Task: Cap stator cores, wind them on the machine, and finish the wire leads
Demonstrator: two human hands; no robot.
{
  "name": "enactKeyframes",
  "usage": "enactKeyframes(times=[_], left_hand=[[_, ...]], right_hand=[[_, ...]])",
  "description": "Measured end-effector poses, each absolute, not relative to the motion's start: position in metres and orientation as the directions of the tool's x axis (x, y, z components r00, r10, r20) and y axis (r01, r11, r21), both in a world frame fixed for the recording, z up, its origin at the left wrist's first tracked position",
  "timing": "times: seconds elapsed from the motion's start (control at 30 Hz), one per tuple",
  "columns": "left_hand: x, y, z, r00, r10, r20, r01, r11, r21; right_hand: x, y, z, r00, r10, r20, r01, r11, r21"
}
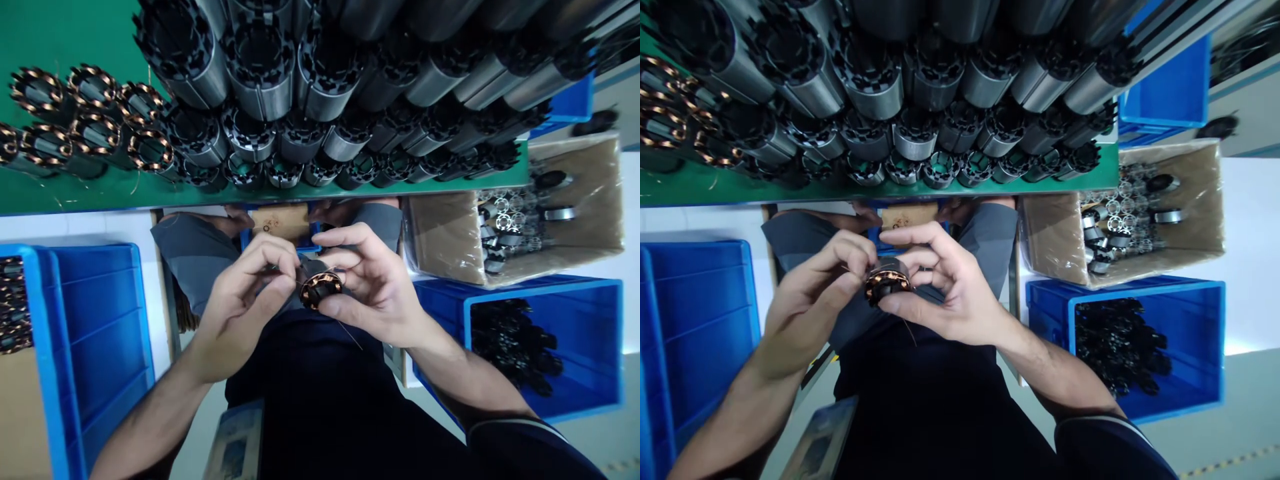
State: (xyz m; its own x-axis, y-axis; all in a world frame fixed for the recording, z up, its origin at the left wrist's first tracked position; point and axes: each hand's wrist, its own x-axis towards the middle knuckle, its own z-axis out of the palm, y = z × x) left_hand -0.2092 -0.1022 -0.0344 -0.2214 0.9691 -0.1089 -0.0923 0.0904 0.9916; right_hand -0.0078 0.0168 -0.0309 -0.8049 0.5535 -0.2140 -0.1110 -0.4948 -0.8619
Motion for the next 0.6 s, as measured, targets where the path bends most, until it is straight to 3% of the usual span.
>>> enactKeyframes(times=[0.1, 0.17, 0.2, 0.27, 0.37, 0.47, 0.6], left_hand=[[-0.206, -0.109, -0.063, -0.231, 0.919, -0.320, -0.368, 0.222, 0.903], [-0.211, -0.113, -0.072, -0.314, 0.879, -0.359, -0.384, 0.228, 0.895], [-0.215, -0.114, -0.072, -0.379, 0.874, -0.303, -0.313, 0.188, 0.931], [-0.222, -0.116, -0.061, -0.455, 0.889, -0.057, -0.023, 0.052, 0.998], [-0.224, -0.115, -0.031, -0.302, 0.917, 0.262, 0.436, -0.111, 0.893], [-0.218, -0.113, -0.011, -0.165, 0.950, 0.265, 0.583, -0.123, 0.803], [-0.211, -0.119, -0.011, -0.194, 0.954, 0.229, 0.568, -0.081, 0.819]], right_hand=[[-0.002, 0.018, -0.029, -0.810, 0.558, -0.180, -0.164, -0.511, -0.844], [-0.001, 0.020, -0.025, -0.789, 0.581, -0.203, -0.147, -0.498, -0.854], [-0.002, 0.021, -0.024, -0.775, 0.590, -0.227, -0.121, -0.490, -0.863], [-0.005, 0.021, -0.021, -0.758, 0.591, -0.275, -0.059, -0.482, -0.874], [-0.012, 0.018, -0.021, -0.786, 0.545, -0.292, -0.019, -0.492, -0.870], [-0.015, 0.013, -0.022, -0.813, 0.513, -0.273, -0.002, -0.472, -0.881], [-0.009, 0.014, -0.024, -0.838, 0.491, -0.239, 0.021, -0.409, -0.912]])
